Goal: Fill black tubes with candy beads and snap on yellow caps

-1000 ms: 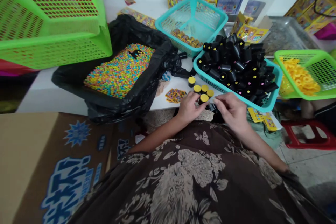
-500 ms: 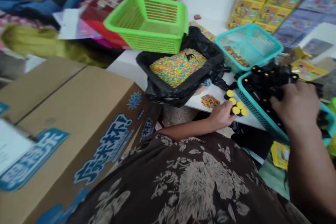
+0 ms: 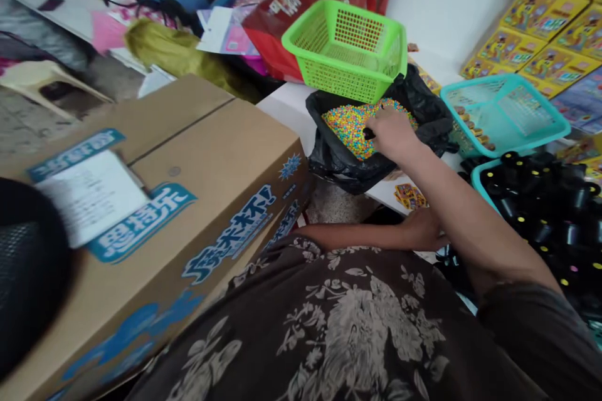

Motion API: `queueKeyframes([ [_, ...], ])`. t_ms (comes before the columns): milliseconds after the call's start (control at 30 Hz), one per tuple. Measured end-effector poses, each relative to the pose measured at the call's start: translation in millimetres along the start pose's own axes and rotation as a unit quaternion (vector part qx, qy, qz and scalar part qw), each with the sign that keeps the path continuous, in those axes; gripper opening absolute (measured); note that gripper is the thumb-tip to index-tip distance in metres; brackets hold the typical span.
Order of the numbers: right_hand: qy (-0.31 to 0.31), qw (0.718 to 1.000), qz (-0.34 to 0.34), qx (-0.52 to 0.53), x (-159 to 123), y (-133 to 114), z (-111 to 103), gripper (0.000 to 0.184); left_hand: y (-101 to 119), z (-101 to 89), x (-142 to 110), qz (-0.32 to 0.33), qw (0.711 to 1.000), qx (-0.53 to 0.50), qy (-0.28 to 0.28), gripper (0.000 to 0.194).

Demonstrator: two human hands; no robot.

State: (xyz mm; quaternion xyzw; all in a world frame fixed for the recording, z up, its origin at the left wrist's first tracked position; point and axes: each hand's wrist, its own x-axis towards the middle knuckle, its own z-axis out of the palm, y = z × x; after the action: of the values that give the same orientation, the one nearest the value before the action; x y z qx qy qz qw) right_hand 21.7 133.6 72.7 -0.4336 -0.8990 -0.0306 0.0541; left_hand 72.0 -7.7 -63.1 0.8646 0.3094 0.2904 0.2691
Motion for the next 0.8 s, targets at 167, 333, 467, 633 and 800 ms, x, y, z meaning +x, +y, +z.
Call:
queueKeyframes([
  [167,-0.12,0.993,0.003,-0.001,34,-13,16,0.025,-3,2.2,-3,0.038,0.999,0.018,0.007,0.029],
  [333,-0.057,0.983,0.108,0.135,23,4,26,0.033,-9,1.0,-4,0.044,0.999,-0.019,-0.02,0.04],
  [467,0.066,0.92,0.15,0.355,-2,21,18,0.031,-13,-6.4,-6,0.024,0.996,-0.09,0.008,0.033],
  [633,0.218,0.811,0.104,0.533,-73,12,-1,0.037,-15,-12.2,-14,0.002,0.972,-0.205,0.115,0.015],
  [800,0.325,0.839,0.133,0.416,-179,-2,-20,0.029,5,-31.8,-30,0.008,0.917,-0.292,0.273,0.017],
])
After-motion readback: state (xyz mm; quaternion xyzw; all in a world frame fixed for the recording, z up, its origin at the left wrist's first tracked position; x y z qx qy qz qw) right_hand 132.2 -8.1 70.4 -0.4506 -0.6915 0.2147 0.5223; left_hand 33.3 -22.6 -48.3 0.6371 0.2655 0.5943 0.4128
